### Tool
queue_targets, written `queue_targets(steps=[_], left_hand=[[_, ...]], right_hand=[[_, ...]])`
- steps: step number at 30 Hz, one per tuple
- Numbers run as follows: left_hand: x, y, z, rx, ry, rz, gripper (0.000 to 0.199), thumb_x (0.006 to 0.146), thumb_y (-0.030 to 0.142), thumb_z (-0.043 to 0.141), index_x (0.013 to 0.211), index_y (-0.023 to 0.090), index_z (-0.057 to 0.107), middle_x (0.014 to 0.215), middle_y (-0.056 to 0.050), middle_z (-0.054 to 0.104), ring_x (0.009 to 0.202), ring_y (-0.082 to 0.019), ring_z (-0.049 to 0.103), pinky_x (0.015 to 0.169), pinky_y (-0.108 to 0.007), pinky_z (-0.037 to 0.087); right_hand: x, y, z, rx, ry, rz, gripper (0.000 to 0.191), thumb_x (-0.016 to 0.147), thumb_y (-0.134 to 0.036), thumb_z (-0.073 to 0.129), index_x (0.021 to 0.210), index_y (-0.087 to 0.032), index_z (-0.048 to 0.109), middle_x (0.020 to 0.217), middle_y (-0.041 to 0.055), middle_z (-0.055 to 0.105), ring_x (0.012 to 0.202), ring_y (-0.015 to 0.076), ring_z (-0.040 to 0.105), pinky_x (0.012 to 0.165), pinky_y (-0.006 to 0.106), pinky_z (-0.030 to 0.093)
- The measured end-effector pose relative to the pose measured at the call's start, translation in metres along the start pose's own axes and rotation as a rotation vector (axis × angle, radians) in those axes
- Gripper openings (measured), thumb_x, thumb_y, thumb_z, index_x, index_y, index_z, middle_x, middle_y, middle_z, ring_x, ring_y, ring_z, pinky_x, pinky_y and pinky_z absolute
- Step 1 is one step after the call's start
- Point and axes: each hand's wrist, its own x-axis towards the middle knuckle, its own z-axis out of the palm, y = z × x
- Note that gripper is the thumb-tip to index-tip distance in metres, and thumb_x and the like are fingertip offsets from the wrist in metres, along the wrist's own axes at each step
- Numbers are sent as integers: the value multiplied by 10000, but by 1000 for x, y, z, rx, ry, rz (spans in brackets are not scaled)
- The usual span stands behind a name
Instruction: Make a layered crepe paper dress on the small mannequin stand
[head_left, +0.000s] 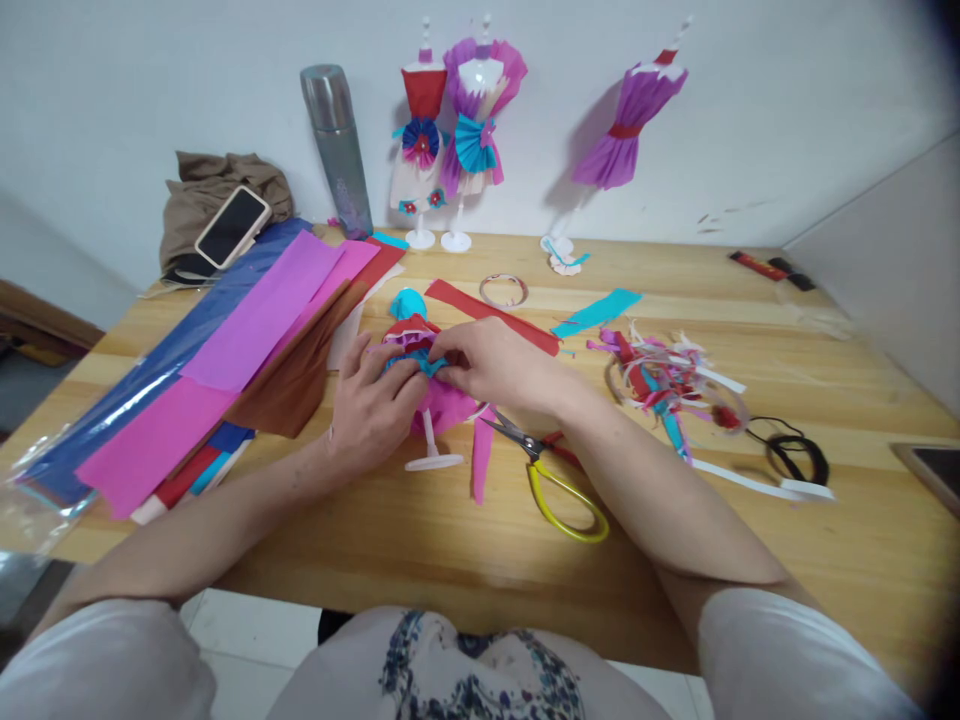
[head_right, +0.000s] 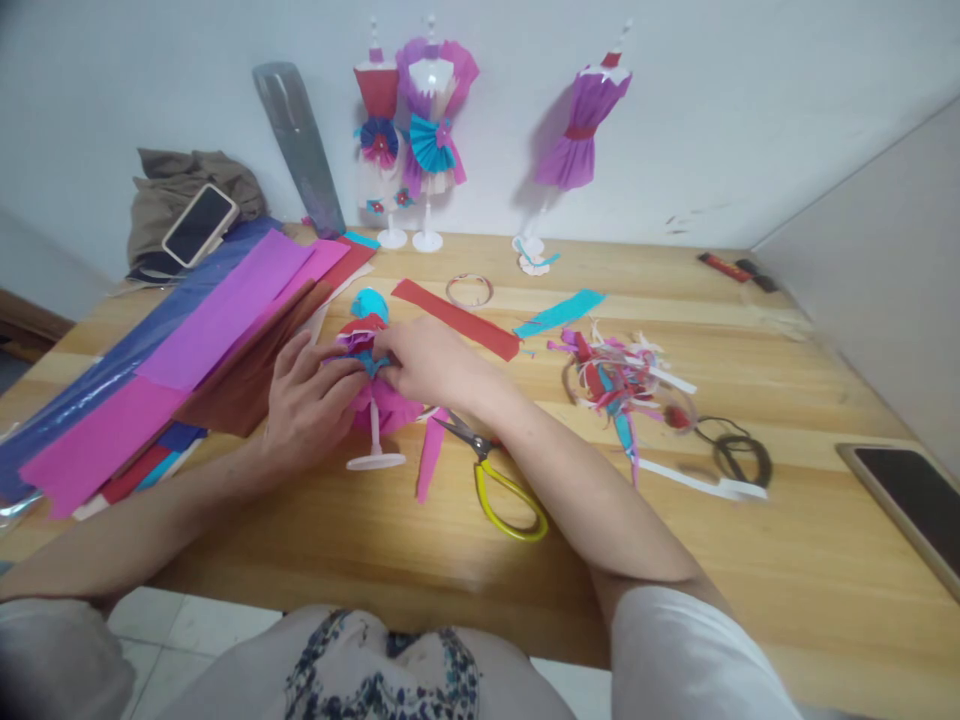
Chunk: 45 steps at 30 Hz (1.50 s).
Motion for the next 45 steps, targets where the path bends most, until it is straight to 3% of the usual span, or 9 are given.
queue_targets(steps=[7,14,18,22,28,33,36,45], left_hand=[[1,-1,2,29,-26,-53,131,928,138,545,912,210,654,856,-42,753,958,-236,668,1062,-451,404],[-1,-4,3,25,18,-28,169,918,109,581,809,221,649,842,-12,747,936,-204,657,1095,-428,382],[-1,-4,3,11,24,-27,174,920,125,592,785,221,642,824,-7,742,927,-197,657,1090,-429,387],[-2,-5,3,25,12,-32,186,925,132,573,787,228,653,821,-4,746,923,-197,672,1086,-434,393],[-1,-5,3,36,7,-40,175,926,150,574,791,229,650,818,-8,747,924,-202,676,1074,-444,412],[0,-4,3,62,12,-7,184,922,135,580,771,224,636,787,8,737,865,-188,663,1051,-431,430],[0,-4,3,55,12,-8,193,921,128,570,767,222,640,788,1,735,879,-189,662,1063,-429,420],[0,-4,2,35,27,5,227,899,67,531,746,209,622,811,-11,738,890,-194,645,1063,-419,411]], right_hand=[[0,-2,0,27,-42,-17,199,860,-96,587,853,-158,775,776,43,718,691,167,581,630,292,380],[-4,-2,-8,53,-40,-22,186,838,-96,626,906,-186,773,776,6,703,692,145,557,634,272,364],[-7,1,-18,48,-163,-85,177,837,-86,617,787,-184,756,715,-19,681,659,129,557,627,257,364],[-10,4,-24,43,-92,-78,169,859,-124,635,940,-186,769,888,21,756,764,161,636,695,271,418],[-7,-10,-5,-181,-2,-5,366,855,-226,644,1221,-204,654,1097,93,739,930,261,663,670,322,413],[-2,-21,7,-305,51,121,282,895,-153,467,1100,-170,661,1034,119,723,858,260,653,585,342,311],[-1,-21,13,-333,96,88,307,862,-147,483,1115,-174,655,1122,125,686,835,241,636,558,342,272],[3,-20,32,-396,143,81,306,965,-190,406,1128,-153,663,1033,138,708,848,234,633,619,344,302]])
